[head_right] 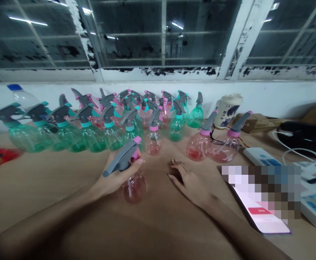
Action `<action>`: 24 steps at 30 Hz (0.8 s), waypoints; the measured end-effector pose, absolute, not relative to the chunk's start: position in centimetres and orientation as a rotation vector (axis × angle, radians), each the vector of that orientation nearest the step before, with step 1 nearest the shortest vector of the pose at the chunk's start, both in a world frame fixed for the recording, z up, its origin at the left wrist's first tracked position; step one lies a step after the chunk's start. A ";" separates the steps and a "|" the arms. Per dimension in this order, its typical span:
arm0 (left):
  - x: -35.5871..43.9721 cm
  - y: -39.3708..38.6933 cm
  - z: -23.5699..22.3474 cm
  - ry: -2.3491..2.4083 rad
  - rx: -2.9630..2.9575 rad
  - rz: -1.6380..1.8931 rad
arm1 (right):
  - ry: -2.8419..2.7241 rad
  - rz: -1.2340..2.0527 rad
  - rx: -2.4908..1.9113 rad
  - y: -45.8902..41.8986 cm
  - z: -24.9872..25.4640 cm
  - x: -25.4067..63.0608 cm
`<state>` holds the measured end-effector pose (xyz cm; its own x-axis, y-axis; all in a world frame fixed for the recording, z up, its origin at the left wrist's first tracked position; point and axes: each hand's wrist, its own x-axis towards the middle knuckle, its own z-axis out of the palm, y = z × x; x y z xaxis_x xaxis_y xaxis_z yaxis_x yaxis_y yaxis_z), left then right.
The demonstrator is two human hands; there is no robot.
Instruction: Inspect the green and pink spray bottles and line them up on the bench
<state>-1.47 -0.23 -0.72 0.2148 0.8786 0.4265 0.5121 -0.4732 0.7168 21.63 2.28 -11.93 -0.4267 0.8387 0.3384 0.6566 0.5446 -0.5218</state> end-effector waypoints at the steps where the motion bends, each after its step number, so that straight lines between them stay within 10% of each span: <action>1: -1.5 -0.2 -0.7 1.289 2.077 1.165 | -2.212 0.417 -1.199 2.3 -11.9 21.6; 24: -1.7 -0.2 -1.3 1.235 2.052 1.154 | -2.208 0.408 -1.240 2.2 -11.8 21.5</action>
